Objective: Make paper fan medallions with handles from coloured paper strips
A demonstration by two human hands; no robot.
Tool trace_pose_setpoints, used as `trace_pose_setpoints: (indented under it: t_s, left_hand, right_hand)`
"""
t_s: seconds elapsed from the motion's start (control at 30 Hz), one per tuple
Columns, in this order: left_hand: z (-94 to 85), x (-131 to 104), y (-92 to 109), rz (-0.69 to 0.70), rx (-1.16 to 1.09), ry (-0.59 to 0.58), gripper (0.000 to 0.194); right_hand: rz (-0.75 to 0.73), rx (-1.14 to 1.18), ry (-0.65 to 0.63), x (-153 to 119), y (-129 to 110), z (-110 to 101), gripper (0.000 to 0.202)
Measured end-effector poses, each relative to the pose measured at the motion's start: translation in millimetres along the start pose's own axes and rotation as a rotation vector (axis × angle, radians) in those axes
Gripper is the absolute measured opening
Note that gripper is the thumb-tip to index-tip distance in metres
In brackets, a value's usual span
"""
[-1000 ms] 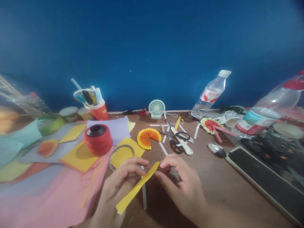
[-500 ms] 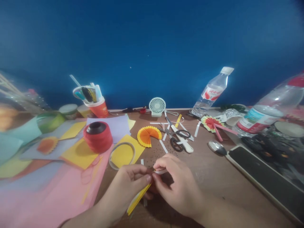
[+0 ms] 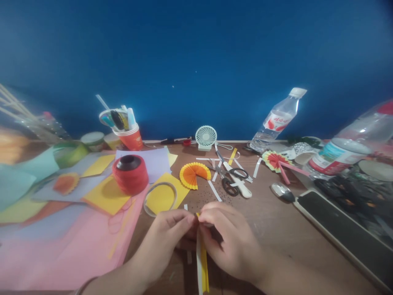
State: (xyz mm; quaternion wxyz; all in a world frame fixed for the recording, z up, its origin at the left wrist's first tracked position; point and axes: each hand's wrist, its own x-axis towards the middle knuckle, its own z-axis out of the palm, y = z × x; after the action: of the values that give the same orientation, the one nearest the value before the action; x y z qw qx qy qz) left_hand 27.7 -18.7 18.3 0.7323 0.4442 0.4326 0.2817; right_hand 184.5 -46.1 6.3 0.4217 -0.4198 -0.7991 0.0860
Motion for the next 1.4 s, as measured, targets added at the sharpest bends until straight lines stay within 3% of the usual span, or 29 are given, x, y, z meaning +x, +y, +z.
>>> trace_pose_setpoints:
  t_s: [0.27, 0.63, 0.77, 0.87, 1.03, 1.23, 1.4]
  left_hand:
    - [1.9, 5, -4, -0.069, 0.132, 0.179, 0.013]
    - [-1.2, 7, -6, -0.048, 0.126, 0.189, 0.022]
    - [0.3, 4, -3, -0.044, 0.039, 0.108, 0.027]
    - [1.2, 2, -2, -0.04, 0.041, 0.026, 0.019]
    - [0.3, 4, -7, 0.021, 0.169, 0.101, 0.007]
    - [1.7, 6, -12, -0.037, 0.173, 0.115, 0.012]
    - [7.1, 5, -5, -0.08, 0.138, 0.11, 0.014]
  right_hand:
    - [-0.15, -0.158, -0.031, 2, -3, -1, 0.013]
    - [-0.231, -0.17, 0.021, 1, -2, 1, 0.012]
    - [-0.147, -0.106, 0.023, 0, -3, 2, 0.015]
    - [-0.025, -0.021, 0.011, -1, -1, 3, 0.015]
    - [0.081, 0.023, 0.008, 0, 1, 1, 0.018]
    - [0.139, 0.03, -0.003, 2, 3, -2, 0.021]
    - [0.382, 0.105, 0.022, 2, 4, -1, 0.023]
